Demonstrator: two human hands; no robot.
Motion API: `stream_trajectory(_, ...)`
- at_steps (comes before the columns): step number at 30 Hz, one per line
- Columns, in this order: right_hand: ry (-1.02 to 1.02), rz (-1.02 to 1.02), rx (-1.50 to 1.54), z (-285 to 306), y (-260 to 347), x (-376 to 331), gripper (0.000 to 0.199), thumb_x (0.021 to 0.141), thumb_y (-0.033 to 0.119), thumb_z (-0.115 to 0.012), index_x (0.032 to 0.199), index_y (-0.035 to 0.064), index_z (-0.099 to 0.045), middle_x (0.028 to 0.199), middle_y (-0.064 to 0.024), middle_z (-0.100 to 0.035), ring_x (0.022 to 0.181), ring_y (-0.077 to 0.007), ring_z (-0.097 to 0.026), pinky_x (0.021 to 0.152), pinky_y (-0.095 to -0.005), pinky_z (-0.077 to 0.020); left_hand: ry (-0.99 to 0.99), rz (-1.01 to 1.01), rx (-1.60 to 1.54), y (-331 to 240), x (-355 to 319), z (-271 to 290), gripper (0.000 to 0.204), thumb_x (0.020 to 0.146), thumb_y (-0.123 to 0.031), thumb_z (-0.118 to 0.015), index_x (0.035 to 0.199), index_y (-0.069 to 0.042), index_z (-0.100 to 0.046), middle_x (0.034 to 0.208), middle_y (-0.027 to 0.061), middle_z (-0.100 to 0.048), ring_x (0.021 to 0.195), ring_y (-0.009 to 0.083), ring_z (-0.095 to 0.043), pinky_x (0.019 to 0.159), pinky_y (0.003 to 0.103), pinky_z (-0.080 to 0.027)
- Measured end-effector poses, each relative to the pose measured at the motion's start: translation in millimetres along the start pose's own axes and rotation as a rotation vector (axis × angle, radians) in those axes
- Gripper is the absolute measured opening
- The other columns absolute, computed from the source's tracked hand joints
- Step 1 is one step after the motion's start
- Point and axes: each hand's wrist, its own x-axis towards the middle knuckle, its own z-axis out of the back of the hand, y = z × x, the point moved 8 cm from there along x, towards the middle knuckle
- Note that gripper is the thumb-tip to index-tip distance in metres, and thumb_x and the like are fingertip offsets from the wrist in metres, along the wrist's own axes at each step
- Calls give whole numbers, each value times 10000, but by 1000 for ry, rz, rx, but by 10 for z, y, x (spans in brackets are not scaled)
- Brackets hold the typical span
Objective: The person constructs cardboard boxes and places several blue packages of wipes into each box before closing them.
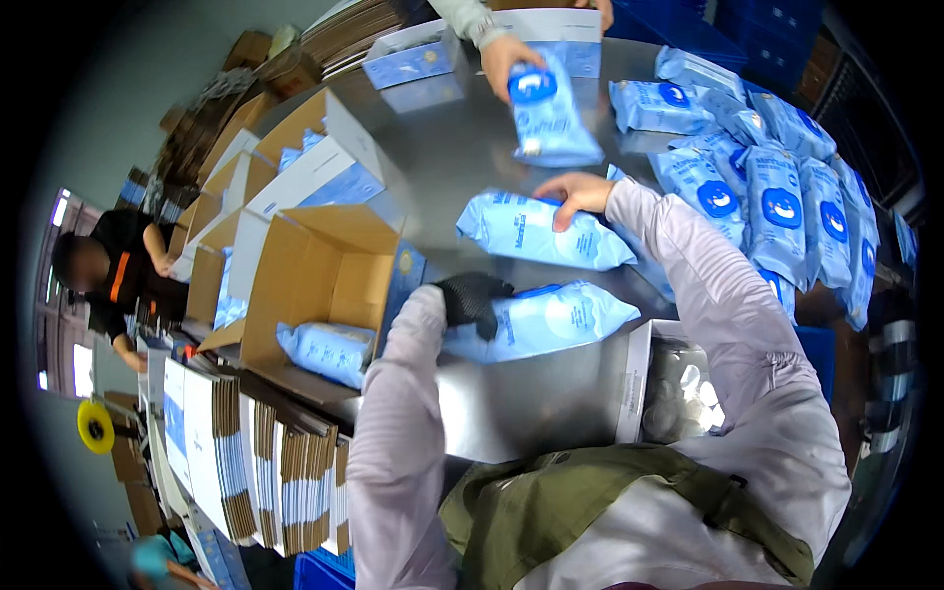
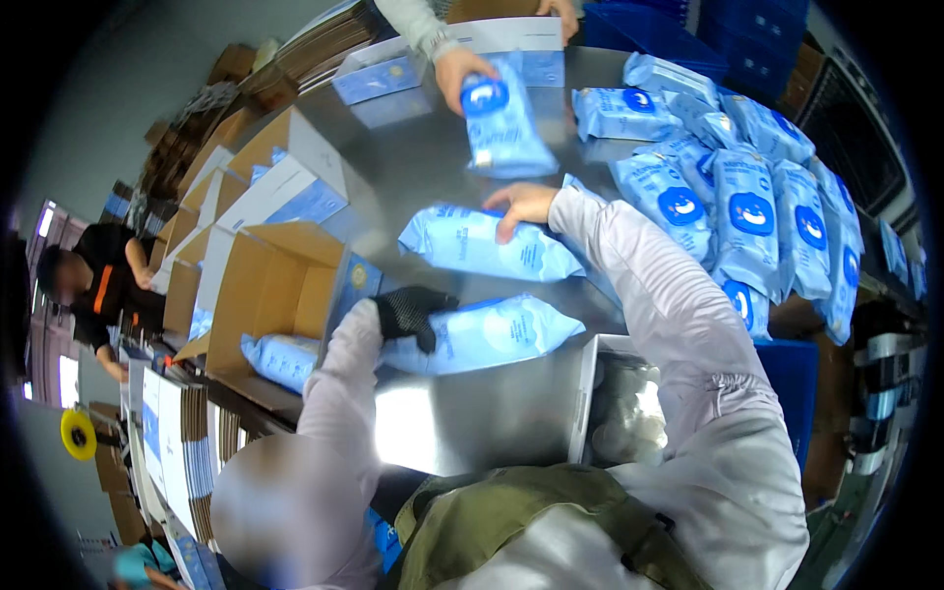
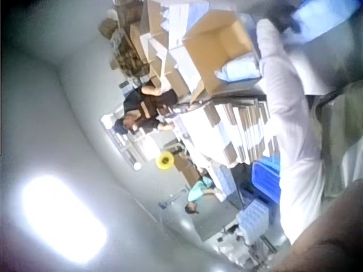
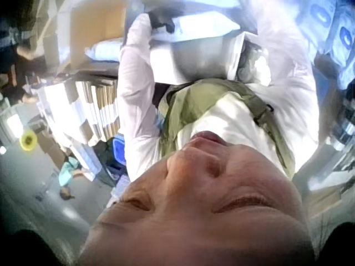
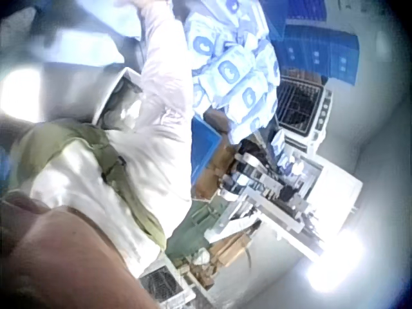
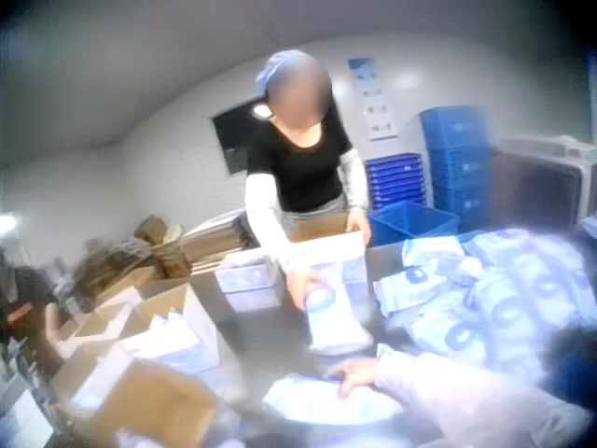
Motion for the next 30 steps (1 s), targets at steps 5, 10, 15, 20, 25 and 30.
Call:
stream_trajectory(5, 115, -362, 415, -472, -350, -157, 519, 662, 227, -641, 1119, -5, -559, 1048, -139, -602, 887, -220, -599, 805, -309, -462, -1337, 211, -228, -62, -808, 280, 507, 645, -297, -730, 1048, -21, -597, 1085, 192, -574, 962, 280, -569, 839, 341, -441)
stream_trajectory(10, 103, -287, 351, -589, -72, -254, 426, 689, 261, -639, 1028, 5, -601, 1006, -109, -611, 877, -200, -588, 779, -289, -451, -681, 406, -2237, -225, 79, -1674, 437, 839, -380, -562, 1156, -95, -467, 1063, 124, -499, 962, 283, -503, 817, 454, -441)
stream_trajectory(15, -118, 142, 4, -465, 945, -849, 699, 579, 216, -713, 1208, 13, -484, 1155, -111, -519, 1095, -207, -459, 951, -278, -323, -1327, -172, -1608, -735, -432, -691, 724, 710, -122, -722, 1279, -70, -276, 1166, 102, -475, 1022, 282, -518, 846, 393, -459)
stream_trajectory(20, -464, 621, 305, -385, 1886, -1268, 904, 612, 298, -741, 1344, 16, -291, 1223, -91, -457, 1118, -189, -439, 943, -296, -340, -2016, 95, -330, -962, -1629, 180, 646, 706, -168, -736, 1208, 18, -375, 1089, 153, -528, 965, 284, -539, 819, 372, -446)
stream_trajectory(25, -417, 967, 38, -884, 2818, -702, 796, 705, 298, -705, 1348, 45, -310, 1331, -133, -375, 1218, -221, -361, 1004, -321, -279, -2115, -272, -605, -25, -2289, 549, 535, 728, -144, -704, 1160, 40, -445, 1053, 191, -565, 942, 287, -560, 835, 371, -437)
stream_trajectory(30, -234, 584, -469, -1718, 2608, 828, 583, 862, 470, -454, 1255, 39, -447, 1216, -198, -499, 1121, -332, -480, 934, -346, -376, -1769, 886, -849, 1309, -2240, -254, 430, 860, -326, -493, 1096, 31, -523, 1063, 262, -550, 980, 395, -525, 847, 424, -409)
